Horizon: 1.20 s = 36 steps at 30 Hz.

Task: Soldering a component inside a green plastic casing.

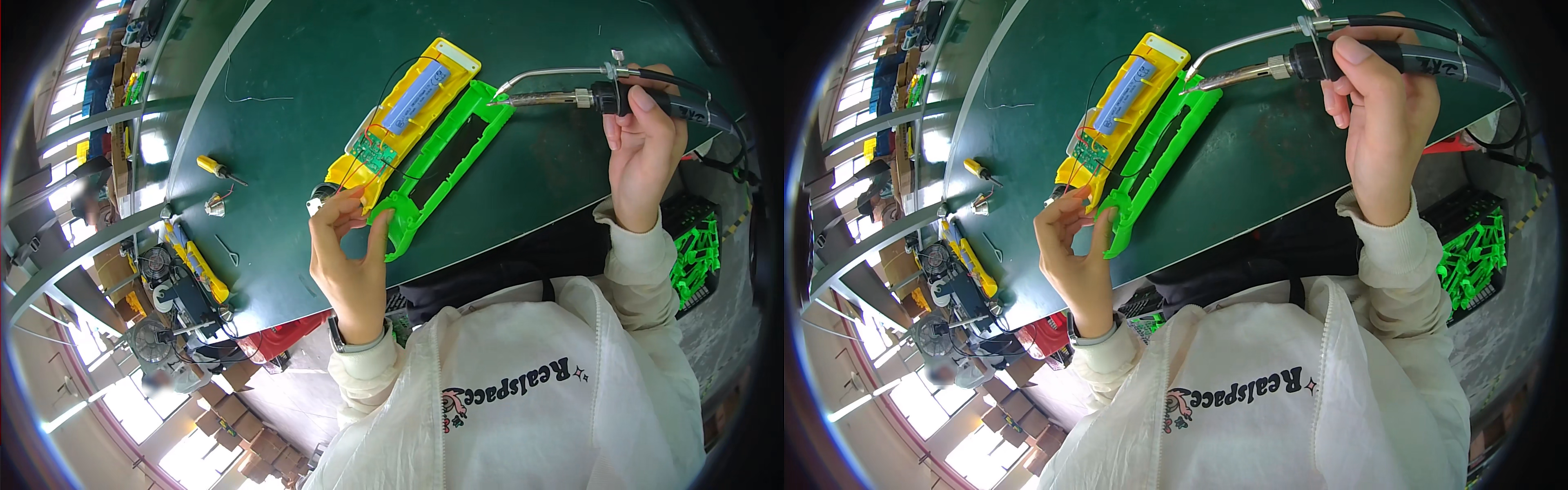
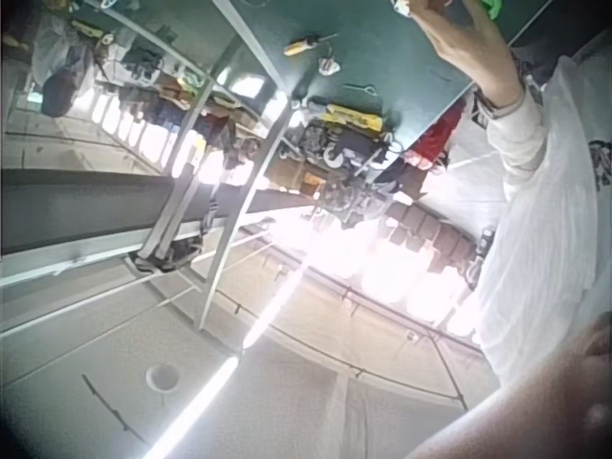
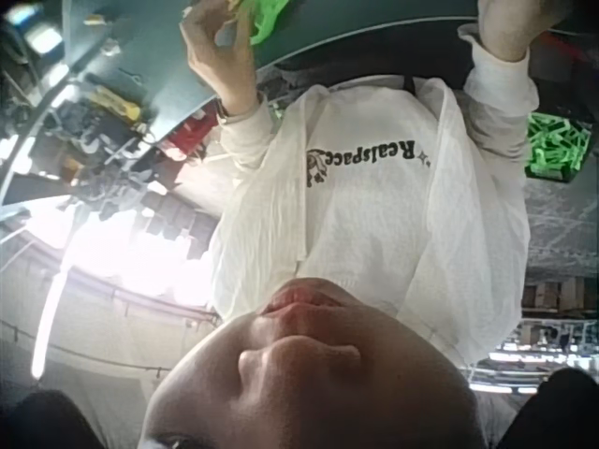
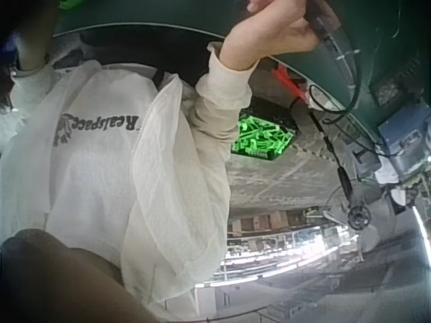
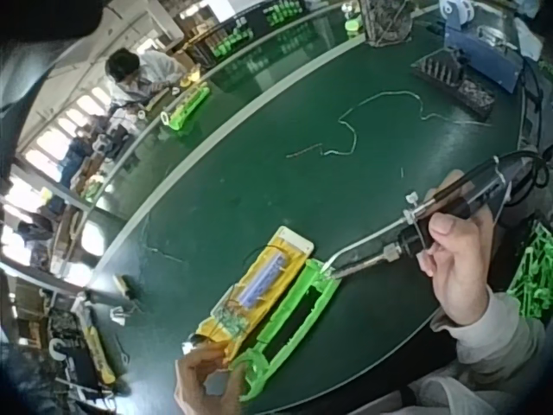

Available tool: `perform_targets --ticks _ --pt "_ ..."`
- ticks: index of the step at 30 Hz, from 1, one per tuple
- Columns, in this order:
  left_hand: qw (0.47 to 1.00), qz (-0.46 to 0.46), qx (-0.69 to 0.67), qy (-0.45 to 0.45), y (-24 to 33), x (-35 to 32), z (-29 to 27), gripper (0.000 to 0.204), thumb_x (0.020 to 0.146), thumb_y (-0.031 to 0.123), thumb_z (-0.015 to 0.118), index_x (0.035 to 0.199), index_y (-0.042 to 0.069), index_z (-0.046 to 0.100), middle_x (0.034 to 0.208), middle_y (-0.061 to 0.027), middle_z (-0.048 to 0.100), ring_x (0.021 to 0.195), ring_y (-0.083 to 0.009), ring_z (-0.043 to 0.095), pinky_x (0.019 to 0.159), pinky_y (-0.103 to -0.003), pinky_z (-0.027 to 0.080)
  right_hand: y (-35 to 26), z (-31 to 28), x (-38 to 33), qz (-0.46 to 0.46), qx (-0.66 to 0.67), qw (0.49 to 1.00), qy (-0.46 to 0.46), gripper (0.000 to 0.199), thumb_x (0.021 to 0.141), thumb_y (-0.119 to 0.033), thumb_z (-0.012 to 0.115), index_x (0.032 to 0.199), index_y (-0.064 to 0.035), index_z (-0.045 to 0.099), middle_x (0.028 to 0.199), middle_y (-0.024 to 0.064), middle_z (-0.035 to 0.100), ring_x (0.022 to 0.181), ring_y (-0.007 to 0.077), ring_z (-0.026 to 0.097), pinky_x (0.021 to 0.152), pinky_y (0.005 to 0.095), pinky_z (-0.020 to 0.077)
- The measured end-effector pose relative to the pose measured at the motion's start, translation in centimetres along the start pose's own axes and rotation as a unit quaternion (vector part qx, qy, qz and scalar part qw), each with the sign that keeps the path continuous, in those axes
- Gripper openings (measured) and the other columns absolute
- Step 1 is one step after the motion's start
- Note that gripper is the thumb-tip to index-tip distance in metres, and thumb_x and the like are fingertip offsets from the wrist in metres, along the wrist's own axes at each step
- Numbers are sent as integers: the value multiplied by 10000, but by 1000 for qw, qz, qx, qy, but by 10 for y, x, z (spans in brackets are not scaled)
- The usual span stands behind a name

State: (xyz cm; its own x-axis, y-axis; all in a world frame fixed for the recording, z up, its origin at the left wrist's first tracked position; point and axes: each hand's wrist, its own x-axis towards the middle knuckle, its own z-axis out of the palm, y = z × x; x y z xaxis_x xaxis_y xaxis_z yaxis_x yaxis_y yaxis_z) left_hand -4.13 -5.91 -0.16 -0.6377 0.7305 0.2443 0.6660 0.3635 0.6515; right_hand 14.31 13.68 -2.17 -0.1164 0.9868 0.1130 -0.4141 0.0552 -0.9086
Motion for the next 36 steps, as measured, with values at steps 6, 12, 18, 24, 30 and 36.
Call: perform_targets --ticks 6,12,18,24,30,36 --pt "998 -20 -29 46 2 0 8 374 719 -32 740 1001 6 497 911 -103 663 744 -137 618 704 -247 498 1 -2 2 -7 9 1000 -7 202 813 -149 598 915 23 570 632 38 502 485 117 445 448 230 326" --pt "996 -36 -15 78 7 -4 10 347 728 -33 736 987 13 511 842 -97 668 677 -128 620 681 -234 489 1 -1 1 -14 11 1000 6 188 818 -142 596 910 22 576 628 37 503 485 119 448 448 232 326" --pt "991 -61 5 121 12 -11 11 365 754 -38 716 1048 6 504 831 -73 628 710 -100 593 672 -209 479 3 -4 1 -21 15 1000 -6 177 824 -141 589 900 19 582 629 38 507 487 117 452 445 226 325" --pt "987 -86 -14 137 25 -27 13 404 735 -73 712 1065 2 491 954 -109 616 755 -142 625 679 -238 505 10 -16 3 -33 17 999 -23 211 847 -150 519 973 11 574 798 60 574 566 93 430 467 223 331" --pt "973 -72 -217 32 50 -45 31 437 710 -132 695 1081 -20 494 1177 -190 537 946 -221 614 789 -306 549 11 -22 1 -12 26 999 -24 218 863 -164 503 962 18 574 704 45 506 574 108 423 488 221 312" --pt "991 119 -55 -12 56 -35 42 312 676 -149 670 975 -67 639 972 -148 564 845 -225 616 651 -275 525 10 -19 2 -24 21 999 -28 213 875 -162 487 955 19 569 697 40 483 576 109 413 502 223 314"
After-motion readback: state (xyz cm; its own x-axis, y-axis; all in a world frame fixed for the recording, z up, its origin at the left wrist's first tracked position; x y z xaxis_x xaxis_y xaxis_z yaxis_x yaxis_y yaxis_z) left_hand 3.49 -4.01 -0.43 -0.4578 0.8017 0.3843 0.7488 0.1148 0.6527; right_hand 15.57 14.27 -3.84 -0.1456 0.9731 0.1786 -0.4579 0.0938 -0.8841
